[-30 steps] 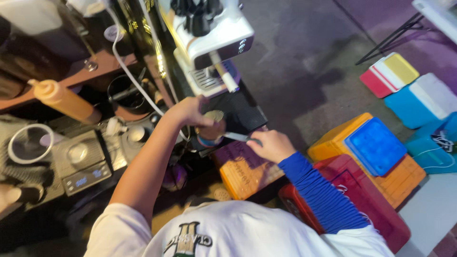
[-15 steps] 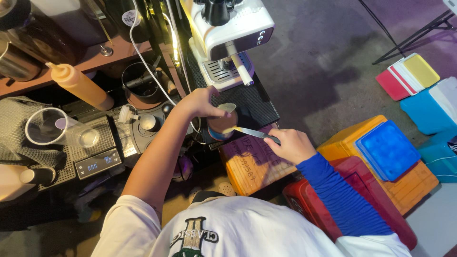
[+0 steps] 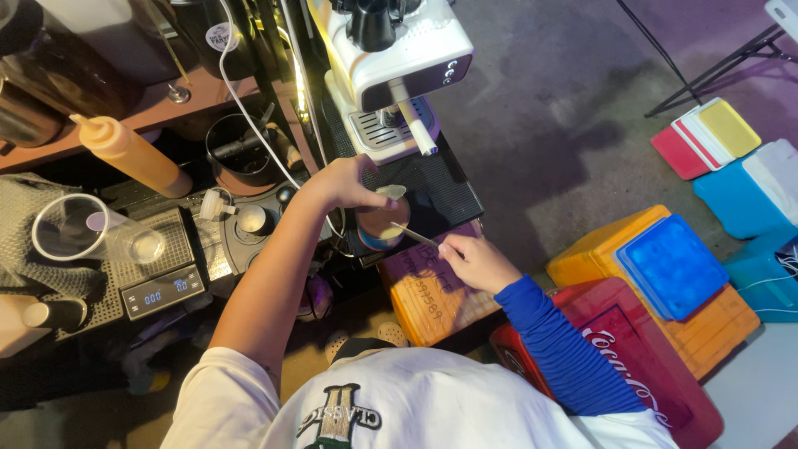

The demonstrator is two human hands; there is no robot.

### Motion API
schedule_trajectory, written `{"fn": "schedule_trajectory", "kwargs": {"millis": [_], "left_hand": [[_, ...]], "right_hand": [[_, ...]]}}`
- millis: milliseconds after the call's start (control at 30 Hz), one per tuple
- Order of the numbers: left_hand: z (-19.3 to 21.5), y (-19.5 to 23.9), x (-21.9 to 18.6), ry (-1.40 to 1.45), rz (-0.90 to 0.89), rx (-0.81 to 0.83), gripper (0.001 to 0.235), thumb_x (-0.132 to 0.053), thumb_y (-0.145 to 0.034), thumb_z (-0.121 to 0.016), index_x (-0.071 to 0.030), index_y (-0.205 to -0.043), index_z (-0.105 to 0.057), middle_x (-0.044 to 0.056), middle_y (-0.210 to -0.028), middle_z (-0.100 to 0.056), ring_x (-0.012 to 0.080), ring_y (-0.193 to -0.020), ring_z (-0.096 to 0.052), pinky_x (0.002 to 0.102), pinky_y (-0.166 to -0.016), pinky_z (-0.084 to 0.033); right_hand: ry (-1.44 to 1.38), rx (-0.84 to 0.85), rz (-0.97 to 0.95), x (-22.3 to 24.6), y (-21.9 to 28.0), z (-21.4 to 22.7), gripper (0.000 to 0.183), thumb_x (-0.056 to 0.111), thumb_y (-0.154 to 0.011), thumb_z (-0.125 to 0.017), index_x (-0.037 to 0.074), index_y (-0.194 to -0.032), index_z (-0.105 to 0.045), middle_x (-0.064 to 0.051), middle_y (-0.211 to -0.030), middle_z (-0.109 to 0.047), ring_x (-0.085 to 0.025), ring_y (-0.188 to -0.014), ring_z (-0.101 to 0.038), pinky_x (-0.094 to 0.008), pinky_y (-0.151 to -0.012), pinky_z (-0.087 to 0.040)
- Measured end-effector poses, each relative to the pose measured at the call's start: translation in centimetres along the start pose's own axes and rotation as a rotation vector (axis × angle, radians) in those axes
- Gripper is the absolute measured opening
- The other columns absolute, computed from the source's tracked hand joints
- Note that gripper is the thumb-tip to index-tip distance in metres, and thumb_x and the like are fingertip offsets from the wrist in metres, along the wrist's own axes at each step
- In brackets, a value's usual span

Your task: The person opens a can of coffee creamer and pours it into a plastic squeeze bottle. They then scoop ice into a clear plastic cup and add a brown powder from a jar into a small metal container on a scale. The person uses a knife to open the creamer can and a spoon to scoop the powder.

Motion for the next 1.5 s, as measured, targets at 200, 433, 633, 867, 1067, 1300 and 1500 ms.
{"fn": "schedule_trajectory", "kwargs": {"millis": [200,433,633,867,1067,1300,1500], "left_hand": [[-0.1,0.1,-0.1,-0.010,0.004,-0.012,0.106,-0.063,-0.047,-0.085,0.000,-0.130,-0.063,0.025,-0.122,-0.069,0.0363,-0.116,-0.067,0.039,-0.100,-0.052],[0.0,0.0,-0.3,-0.014,0.021,0.009,0.106,-0.064,-0.047,-0.084,-0.001,-0.130,-0.063,0.025,-0.120,-0.070,0.0355,-0.116,-0.068,0.039,-0.100,-0.052],[0.2,0.0,-0.5,-0.026,0.002,0.005,0.103,-0.063,-0.049,-0.085,-0.001,-0.128,-0.064,0.026,-0.121,-0.069,0.0360,-0.116,-0.067,0.040,-0.099,-0.052],[0.1,0.0,-0.4,-0.030,0.013,0.005,0.101,-0.062,-0.049,-0.085,-0.001,-0.128,-0.064,0.026,-0.119,-0.070,0.0361,-0.114,-0.068,0.039,-0.099,-0.053],[-0.7,-1.7,1.1,-0.032,-0.083,-0.039,0.096,-0.057,-0.053,-0.088,0.000,-0.127,-0.065,0.023,-0.120,-0.071,0.0329,-0.112,-0.069,0.038,-0.099,-0.053],[-1.8,-2.4,3.5,0.195,-0.051,0.023,0.093,-0.042,-0.054,-0.090,0.000,-0.132,-0.062,0.021,-0.104,-0.079,0.0271,-0.094,-0.077,0.038,-0.084,-0.060],[-1.5,-3.1,2.9,0.012,0.005,0.046,0.096,-0.046,-0.055,-0.090,0.000,-0.133,-0.062,0.023,-0.099,-0.079,0.0306,-0.092,-0.078,0.039,-0.084,-0.061]], "right_hand": [[-0.613,0.282,-0.471,-5.1,-0.3,-4.6,0.043,0.036,-0.107,-0.041,0.003,-0.089,-0.063,0.000,-0.053,-0.055,-0.007,-0.038,-0.042,-0.024,-0.039,-0.036],[-0.769,0.310,-0.508,-6.7,0.9,-5.5,0.044,0.037,-0.108,-0.042,0.004,-0.086,-0.060,0.002,-0.051,-0.046,-0.006,-0.038,-0.035,-0.024,-0.036,-0.030],[-0.728,0.339,-0.559,-6.4,2.2,-4.4,0.042,0.038,-0.107,-0.043,0.006,-0.084,-0.057,0.003,-0.050,-0.043,-0.006,-0.037,-0.033,-0.024,-0.035,-0.028],[-0.736,0.302,-0.602,-5.9,4.6,-3.0,0.042,0.037,-0.107,-0.043,0.006,-0.083,-0.059,0.003,-0.050,-0.042,-0.005,-0.038,-0.030,-0.024,-0.036,-0.023],[-0.324,-0.149,-0.026,-3.1,3.9,-2.1,0.026,0.026,-0.103,-0.062,0.005,-0.090,-0.069,-0.004,-0.068,-0.062,-0.013,-0.062,-0.055,-0.029,-0.055,-0.048],[-0.030,-0.403,0.075,0.6,1.3,-5.5,0.021,0.023,-0.091,-0.072,0.006,-0.102,-0.066,-0.019,-0.089,-0.067,-0.040,-0.084,-0.067,-0.048,-0.074,-0.055],[-0.062,-0.361,-0.093,1.1,3.7,-4.8,0.021,0.024,-0.093,-0.069,0.007,-0.104,-0.065,-0.017,-0.086,-0.066,-0.038,-0.082,-0.067,-0.047,-0.070,-0.054]]}}
Point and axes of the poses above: each hand's wrist, its own y-axis away from the middle knuckle, its own z-axis out of the back of the hand, x = y × z, the point moved 2 cm from there along -y, towards the middle knuckle
